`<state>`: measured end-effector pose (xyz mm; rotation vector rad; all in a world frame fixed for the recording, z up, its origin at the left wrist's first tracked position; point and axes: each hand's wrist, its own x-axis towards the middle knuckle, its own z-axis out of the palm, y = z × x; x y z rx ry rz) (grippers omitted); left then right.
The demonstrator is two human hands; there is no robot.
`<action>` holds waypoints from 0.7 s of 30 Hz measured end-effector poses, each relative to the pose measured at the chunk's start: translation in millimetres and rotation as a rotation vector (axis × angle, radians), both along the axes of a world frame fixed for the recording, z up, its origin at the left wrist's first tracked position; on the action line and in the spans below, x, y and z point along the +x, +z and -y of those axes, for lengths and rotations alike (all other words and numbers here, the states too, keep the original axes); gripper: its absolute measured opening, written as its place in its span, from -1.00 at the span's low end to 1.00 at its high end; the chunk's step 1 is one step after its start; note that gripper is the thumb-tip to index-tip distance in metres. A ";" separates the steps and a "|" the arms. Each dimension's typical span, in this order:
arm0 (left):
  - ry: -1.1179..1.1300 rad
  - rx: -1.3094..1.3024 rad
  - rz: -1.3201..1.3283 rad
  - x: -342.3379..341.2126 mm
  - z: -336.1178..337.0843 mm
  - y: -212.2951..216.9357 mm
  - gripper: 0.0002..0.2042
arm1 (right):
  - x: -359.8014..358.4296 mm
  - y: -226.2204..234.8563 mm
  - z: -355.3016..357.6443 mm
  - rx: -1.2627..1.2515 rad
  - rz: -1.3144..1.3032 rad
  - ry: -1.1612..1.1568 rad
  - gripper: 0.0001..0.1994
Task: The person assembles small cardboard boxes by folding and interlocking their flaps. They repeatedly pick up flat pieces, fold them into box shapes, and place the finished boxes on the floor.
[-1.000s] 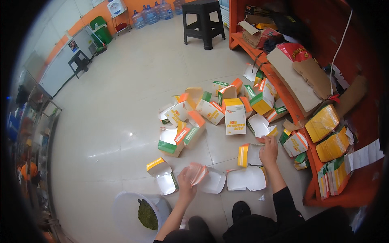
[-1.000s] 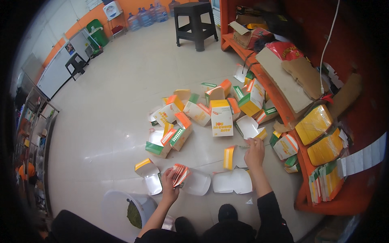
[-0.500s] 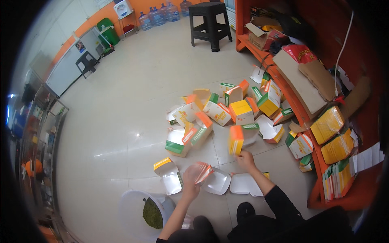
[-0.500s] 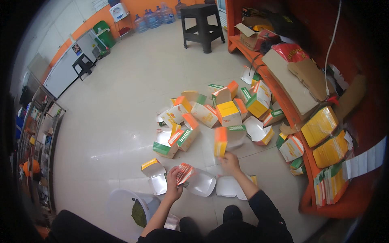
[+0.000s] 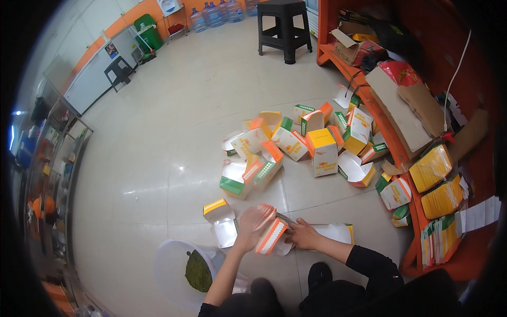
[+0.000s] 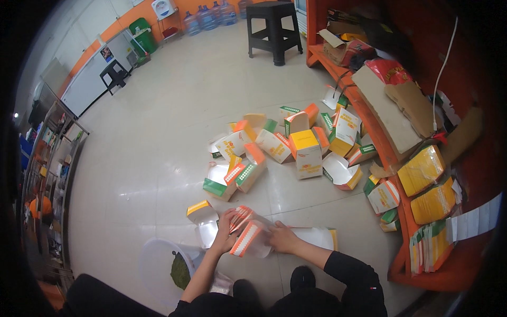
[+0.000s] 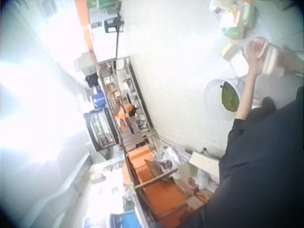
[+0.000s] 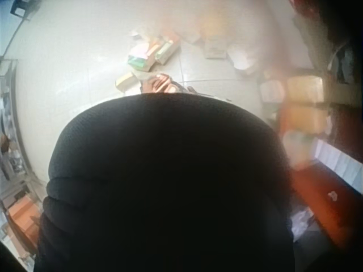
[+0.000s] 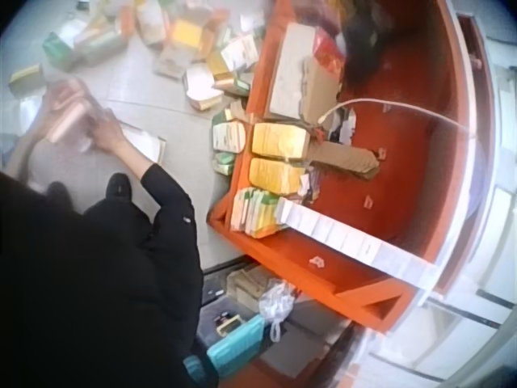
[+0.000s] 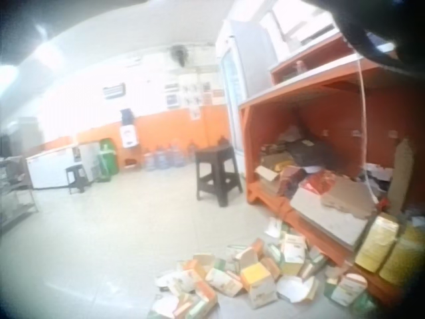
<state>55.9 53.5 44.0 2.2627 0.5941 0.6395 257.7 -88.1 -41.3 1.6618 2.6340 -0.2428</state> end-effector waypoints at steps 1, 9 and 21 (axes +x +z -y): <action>0.026 0.045 0.013 0.6 0.1 4.4 -0.58 | -0.2 7.0 -1.6 -0.022 -0.043 -0.032 -0.85; 0.043 -0.067 0.044 5.8 11.1 -8.6 -0.48 | -17.3 40.4 -12.4 -0.155 -0.248 -0.268 -0.63; -0.008 -0.027 -0.002 -5.3 18.7 -19.3 -0.24 | -56.0 24.3 -24.1 -0.202 -0.389 -0.524 -0.37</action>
